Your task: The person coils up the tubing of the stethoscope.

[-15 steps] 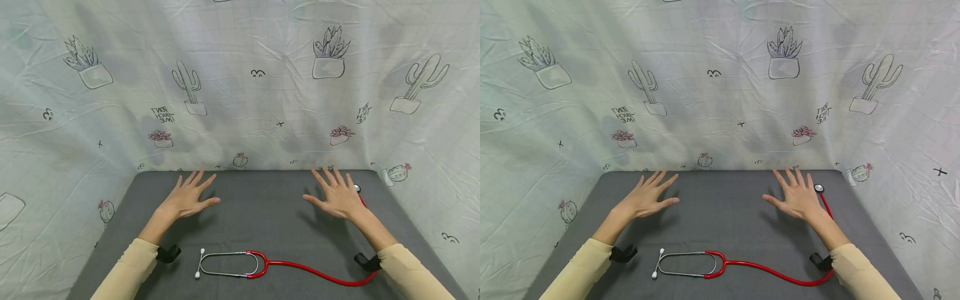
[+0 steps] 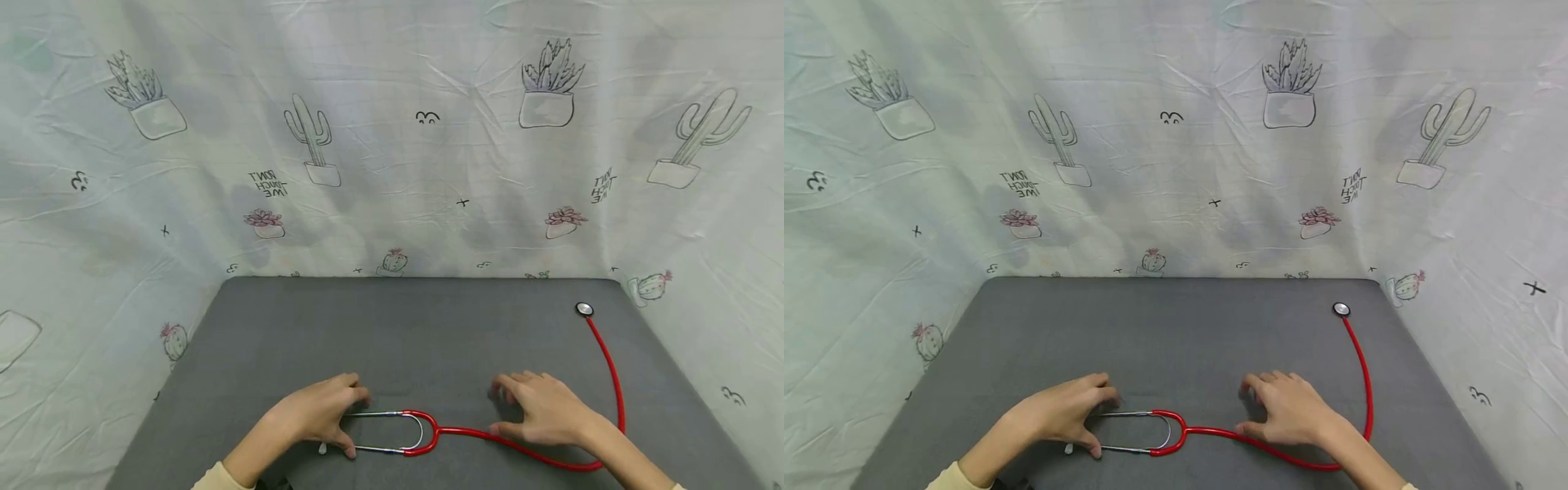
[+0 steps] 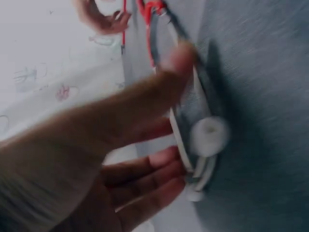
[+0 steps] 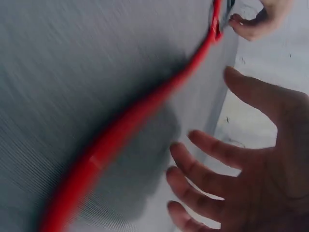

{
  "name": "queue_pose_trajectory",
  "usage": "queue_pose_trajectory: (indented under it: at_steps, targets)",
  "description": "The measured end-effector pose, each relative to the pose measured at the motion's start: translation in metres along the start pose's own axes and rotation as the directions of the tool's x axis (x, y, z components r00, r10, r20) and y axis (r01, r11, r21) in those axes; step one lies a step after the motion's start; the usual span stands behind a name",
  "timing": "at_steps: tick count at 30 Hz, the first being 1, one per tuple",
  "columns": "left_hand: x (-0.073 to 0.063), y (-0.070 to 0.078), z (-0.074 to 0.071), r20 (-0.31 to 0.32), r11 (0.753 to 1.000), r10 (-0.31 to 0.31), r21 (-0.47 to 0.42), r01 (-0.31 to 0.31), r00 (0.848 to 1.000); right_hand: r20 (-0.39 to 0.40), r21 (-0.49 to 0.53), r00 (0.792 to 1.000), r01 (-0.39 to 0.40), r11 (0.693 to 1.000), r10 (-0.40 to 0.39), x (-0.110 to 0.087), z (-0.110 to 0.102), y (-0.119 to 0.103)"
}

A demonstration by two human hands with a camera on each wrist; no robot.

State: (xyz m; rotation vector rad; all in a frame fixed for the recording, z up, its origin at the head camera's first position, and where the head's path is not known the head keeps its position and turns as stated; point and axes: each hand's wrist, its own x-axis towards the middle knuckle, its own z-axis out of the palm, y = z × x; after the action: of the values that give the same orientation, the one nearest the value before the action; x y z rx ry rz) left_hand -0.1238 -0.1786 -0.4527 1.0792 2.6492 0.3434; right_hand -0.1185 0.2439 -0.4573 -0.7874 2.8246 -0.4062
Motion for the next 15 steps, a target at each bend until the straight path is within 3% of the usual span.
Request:
queue_pose_trajectory:
  at_steps: [3,7,12,15]
  targets:
    - [-0.006,0.002,0.009,-0.021,1.0,0.004,0.018,-0.004,1.0,0.091,0.103,0.996,0.006,0.995,-0.016,-0.016,0.011,0.002]
    - [-0.01,0.001,0.014,-0.026,1.0,0.025,0.019,-0.024,0.999,0.125,0.131,0.992,0.008,0.991,-0.025,-0.037,0.019,0.011]
    - [-0.015,0.001,0.017,-0.011,0.999,0.05,0.009,-0.05,0.999,0.103,0.136,0.99,0.077,0.988,-0.092,-0.059,0.024,0.024]
    - [-0.017,0.0,0.019,-0.036,0.994,0.096,0.058,-0.094,0.995,0.057,0.153,0.985,0.152,0.976,-0.162,-0.064,0.027,0.029]
